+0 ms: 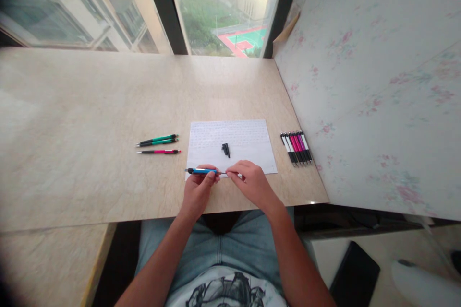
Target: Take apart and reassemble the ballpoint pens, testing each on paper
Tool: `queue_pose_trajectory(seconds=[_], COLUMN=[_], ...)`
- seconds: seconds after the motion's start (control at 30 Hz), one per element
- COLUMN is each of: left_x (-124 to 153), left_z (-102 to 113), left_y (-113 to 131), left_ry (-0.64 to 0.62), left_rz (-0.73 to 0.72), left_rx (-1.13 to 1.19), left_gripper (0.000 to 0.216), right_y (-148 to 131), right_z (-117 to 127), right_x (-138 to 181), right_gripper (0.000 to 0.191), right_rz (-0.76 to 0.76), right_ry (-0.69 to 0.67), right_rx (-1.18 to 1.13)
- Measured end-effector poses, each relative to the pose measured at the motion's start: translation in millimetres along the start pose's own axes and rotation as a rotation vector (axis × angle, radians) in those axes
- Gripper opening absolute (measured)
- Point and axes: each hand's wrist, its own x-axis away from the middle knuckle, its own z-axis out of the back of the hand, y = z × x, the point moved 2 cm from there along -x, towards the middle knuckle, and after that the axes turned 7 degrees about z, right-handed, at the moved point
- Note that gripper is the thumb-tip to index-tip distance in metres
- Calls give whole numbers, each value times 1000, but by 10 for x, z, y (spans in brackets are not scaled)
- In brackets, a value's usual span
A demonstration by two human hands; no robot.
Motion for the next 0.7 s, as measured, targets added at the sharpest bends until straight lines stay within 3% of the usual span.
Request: queue_pose_trajectory(seconds=[0.3,0.7], left_x=[-28,-35], left_z=[28,20], left_y=[-32,-9], left_ry=[7,25], left_rz=[13,63], left_rx=[71,278], left_gripper=[27,25], right_y=[117,375], right_z=[134,134], right_x=[269,340], right_gripper=[12,20], right_rz=[-111,-323], right_ry=[-25,146], right_rx=[-33,-160])
